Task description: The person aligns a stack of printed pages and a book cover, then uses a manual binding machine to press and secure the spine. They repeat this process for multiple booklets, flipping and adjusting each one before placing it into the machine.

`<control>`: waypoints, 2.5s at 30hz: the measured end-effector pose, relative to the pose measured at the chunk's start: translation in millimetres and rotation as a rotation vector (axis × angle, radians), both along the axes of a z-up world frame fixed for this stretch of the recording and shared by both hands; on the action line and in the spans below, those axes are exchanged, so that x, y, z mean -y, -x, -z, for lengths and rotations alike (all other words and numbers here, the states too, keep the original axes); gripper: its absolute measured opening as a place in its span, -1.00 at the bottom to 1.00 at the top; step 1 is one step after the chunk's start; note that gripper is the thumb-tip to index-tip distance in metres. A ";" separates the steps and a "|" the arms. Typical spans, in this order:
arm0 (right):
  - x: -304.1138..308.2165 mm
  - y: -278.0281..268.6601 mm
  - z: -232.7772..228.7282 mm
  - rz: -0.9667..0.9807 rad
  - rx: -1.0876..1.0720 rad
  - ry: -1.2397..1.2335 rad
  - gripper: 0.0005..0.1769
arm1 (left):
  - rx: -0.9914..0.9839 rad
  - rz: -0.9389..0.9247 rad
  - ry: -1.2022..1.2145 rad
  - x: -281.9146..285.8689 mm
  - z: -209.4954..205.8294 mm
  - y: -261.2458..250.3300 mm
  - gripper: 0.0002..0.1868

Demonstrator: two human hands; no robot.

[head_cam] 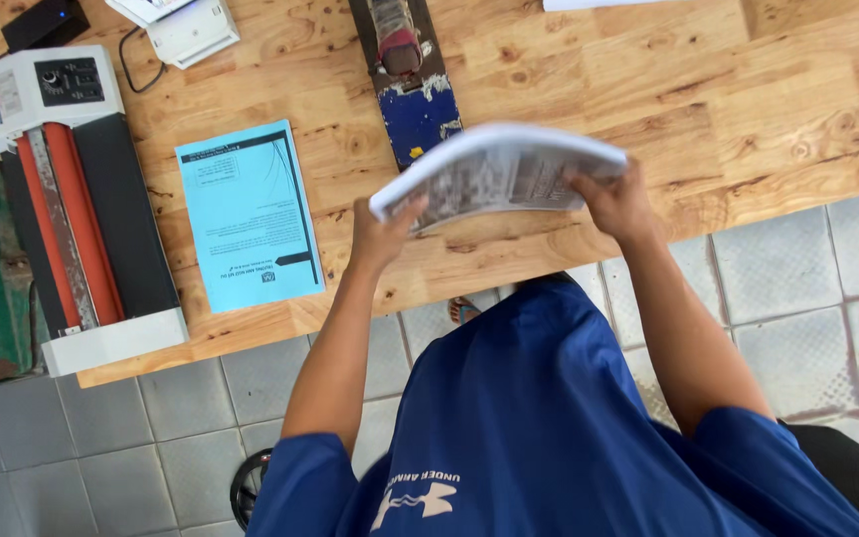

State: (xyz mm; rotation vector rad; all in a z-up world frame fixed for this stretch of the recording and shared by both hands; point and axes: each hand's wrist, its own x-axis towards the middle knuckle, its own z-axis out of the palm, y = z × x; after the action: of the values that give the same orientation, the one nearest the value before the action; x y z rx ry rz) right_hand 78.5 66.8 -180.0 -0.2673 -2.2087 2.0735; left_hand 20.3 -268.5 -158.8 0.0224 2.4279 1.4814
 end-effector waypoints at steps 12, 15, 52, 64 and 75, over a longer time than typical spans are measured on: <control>3.1 4.9 14.0 0.008 -0.075 -0.212 -0.64 | -0.100 -0.071 -0.344 -11.2 2.2 -21.6 -0.61; 3.4 17.9 11.7 0.056 0.044 -0.118 -0.72 | -0.186 -0.221 -0.281 -16.0 6.0 -12.7 -0.72; 52.6 34.7 -148.7 -0.516 0.139 -0.489 -0.68 | 0.005 0.594 -0.477 80.9 -122.2 31.6 -0.30; 122.5 -24.8 -67.5 0.155 -0.052 -0.278 -0.90 | -0.360 -0.173 -0.065 20.2 -80.9 -28.5 -0.72; 146.7 -35.6 -31.5 0.036 -0.313 -0.371 -0.30 | -0.319 -0.021 -0.173 -4.9 -39.1 -68.4 -0.21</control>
State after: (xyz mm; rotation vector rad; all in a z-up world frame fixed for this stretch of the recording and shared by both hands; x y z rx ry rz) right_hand 114.1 -79.8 -148.5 0.0464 -2.3044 1.5193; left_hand 88.7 -263.6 -119.6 0.2916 2.5339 1.8139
